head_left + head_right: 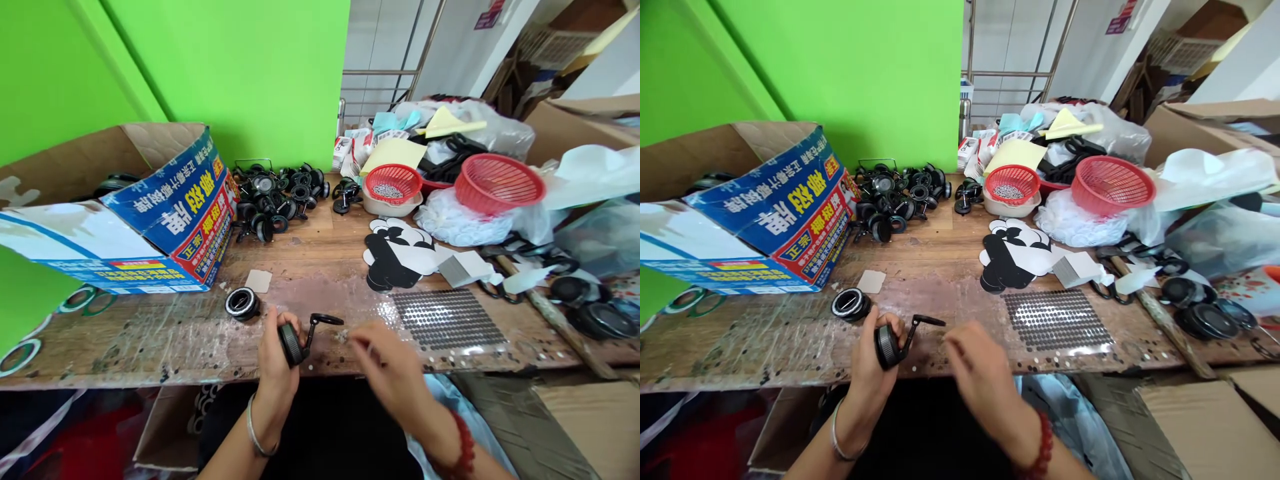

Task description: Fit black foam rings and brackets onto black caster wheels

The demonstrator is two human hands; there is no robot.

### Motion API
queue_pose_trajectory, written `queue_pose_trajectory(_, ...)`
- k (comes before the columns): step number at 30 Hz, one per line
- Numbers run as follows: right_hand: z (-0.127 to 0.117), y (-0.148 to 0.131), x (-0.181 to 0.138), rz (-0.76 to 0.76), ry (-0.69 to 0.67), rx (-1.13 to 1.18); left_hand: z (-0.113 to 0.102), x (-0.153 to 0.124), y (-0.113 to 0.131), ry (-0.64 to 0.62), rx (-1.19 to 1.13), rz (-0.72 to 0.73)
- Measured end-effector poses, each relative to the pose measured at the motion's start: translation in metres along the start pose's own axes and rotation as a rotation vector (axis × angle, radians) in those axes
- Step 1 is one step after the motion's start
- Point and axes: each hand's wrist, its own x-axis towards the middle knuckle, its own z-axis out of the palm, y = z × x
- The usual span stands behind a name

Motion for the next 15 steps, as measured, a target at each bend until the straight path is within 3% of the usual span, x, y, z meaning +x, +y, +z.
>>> queue_pose_trajectory(2,-0.016,0.035,0.013,0.153,0.085,-0.172,0.000,0.000,0.000,0.019,0.004,0.014)
queue_pose_trajectory(7,-0.029,0.102,0.036,0.423,-0.116,-0.540,-0.002,-0.003,0.000,-0.005,0.075,0.023)
queue_pose_trajectory(15,-0.018,0.112,0.045,0.490,-0.165,-0.639,0.000,-0.002,0.002,-0.029,0.074,-0.002)
